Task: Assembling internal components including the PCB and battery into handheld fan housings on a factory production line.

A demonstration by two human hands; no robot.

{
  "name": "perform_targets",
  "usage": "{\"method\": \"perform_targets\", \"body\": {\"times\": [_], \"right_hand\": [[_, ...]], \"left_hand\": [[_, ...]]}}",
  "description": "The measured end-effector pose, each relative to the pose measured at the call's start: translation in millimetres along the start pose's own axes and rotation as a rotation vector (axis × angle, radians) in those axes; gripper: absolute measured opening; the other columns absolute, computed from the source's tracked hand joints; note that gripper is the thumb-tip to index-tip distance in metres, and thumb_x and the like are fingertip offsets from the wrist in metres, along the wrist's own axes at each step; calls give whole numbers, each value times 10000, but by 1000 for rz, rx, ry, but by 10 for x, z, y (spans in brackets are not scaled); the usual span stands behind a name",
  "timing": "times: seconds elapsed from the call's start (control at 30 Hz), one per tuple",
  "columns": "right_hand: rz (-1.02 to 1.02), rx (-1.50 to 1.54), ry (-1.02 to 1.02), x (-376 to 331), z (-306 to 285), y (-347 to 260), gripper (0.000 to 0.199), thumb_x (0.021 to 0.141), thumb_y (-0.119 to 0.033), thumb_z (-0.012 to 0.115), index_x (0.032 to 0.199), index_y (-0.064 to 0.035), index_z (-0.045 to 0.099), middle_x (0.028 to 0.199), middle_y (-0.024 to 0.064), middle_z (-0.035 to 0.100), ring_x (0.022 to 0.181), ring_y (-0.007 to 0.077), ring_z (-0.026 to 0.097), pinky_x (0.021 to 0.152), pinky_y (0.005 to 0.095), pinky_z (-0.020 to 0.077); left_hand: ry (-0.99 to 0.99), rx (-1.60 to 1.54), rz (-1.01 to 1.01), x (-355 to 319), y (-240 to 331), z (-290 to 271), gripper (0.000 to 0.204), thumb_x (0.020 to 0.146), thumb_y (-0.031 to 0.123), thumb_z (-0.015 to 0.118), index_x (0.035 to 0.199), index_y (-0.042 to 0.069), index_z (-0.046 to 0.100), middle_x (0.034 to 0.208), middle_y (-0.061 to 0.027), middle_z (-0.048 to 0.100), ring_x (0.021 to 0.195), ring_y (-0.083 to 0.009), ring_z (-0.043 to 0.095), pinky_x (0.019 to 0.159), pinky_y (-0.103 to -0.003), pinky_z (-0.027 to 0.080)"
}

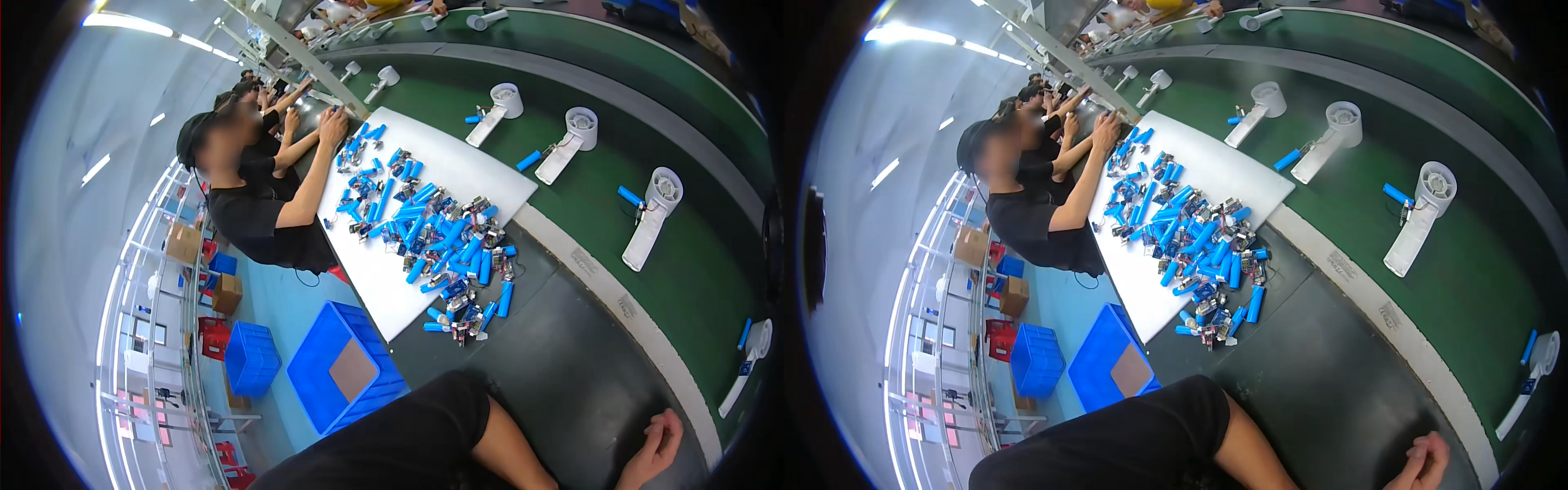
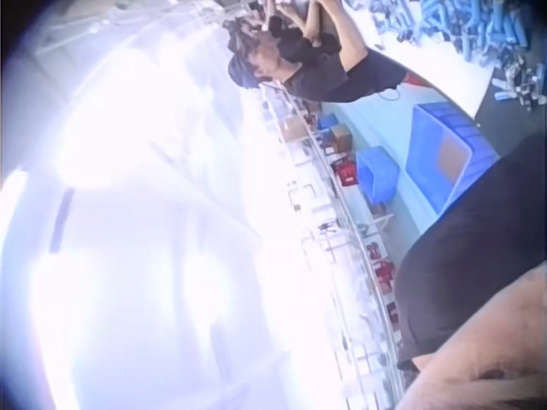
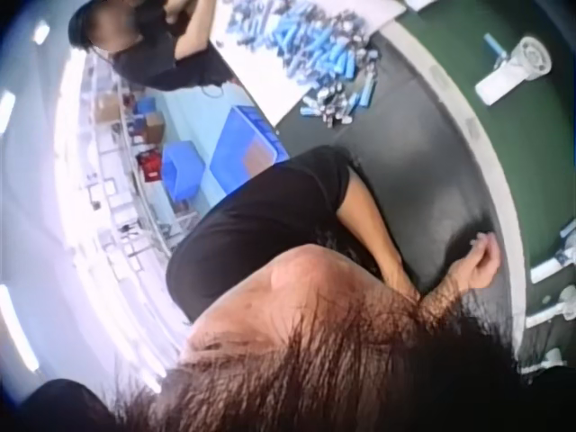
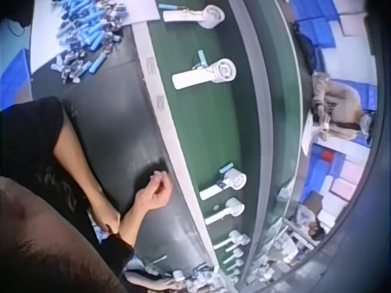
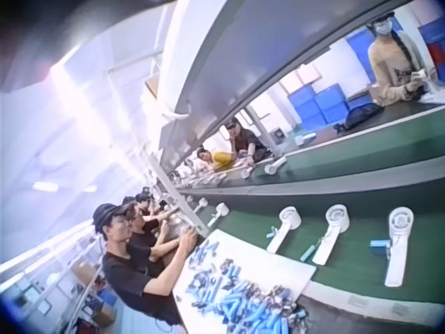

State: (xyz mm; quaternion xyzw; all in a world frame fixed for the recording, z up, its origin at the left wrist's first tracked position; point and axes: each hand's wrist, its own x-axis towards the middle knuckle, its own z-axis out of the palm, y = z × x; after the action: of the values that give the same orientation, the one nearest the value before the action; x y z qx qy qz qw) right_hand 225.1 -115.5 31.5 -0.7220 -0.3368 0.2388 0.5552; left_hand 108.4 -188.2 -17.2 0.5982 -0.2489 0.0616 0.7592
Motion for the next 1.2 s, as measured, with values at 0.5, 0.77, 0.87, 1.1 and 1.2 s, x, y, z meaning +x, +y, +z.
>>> {"method": "perform_targets", "body": {"times": [0.5, 0.77, 0.87, 1.1, 1.2], "right_hand": [[-168, 182, -57, 108, -72, 245, 114, 949, -20, 461, 948, -9, 574, 1001, 93, 598, 731, 99, 483, 681, 220, 393], [-197, -139, -53, 28, -214, 47, 104, 946, -72, 515, 959, -13, 599, 964, 62, 614, 772, 108, 535, 693, 228, 430], [-199, -49, -85, 118, 151, -7, 118, 929, -82, 561, 919, -7, 652, 915, 55, 653, 773, 108, 569, 702, 234, 463], [-334, -155, -77, 155, 97, -144, 90, 873, -15, 577, 912, -21, 658, 843, 74, 642, 682, 142, 573, 633, 272, 462], [-323, -106, -61, 94, 23, -119, 100, 869, -9, 565, 917, -17, 652, 838, 77, 642, 681, 152, 584, 625, 269, 462]], "left_hand": [[-7, 275, 264, 131, 93, -161, 262, 972, 203, 523, 915, -30, 627, 881, -192, 640, 824, -325, 618, 733, -420, 489], [-190, 228, 131, 210, 52, -60, 265, 936, 281, 594, 831, 45, 654, 811, -202, 635, 778, -294, 631, 697, -426, 484], [-11, 232, -11, 77, 237, -212, 220, 643, 187, 572, 645, -25, 630, 644, -237, 593, 585, -399, 590, 554, -472, 465], [-140, 185, -186, 95, 550, -404, 120, 782, 41, 573, 683, -8, 526, 708, -151, 525, 658, -327, 558, 607, -402, 444], [-186, 212, -198, 147, 599, -365, 98, 786, 37, 564, 706, -14, 537, 721, -141, 537, 657, -319, 558, 616, -395, 451]]}}
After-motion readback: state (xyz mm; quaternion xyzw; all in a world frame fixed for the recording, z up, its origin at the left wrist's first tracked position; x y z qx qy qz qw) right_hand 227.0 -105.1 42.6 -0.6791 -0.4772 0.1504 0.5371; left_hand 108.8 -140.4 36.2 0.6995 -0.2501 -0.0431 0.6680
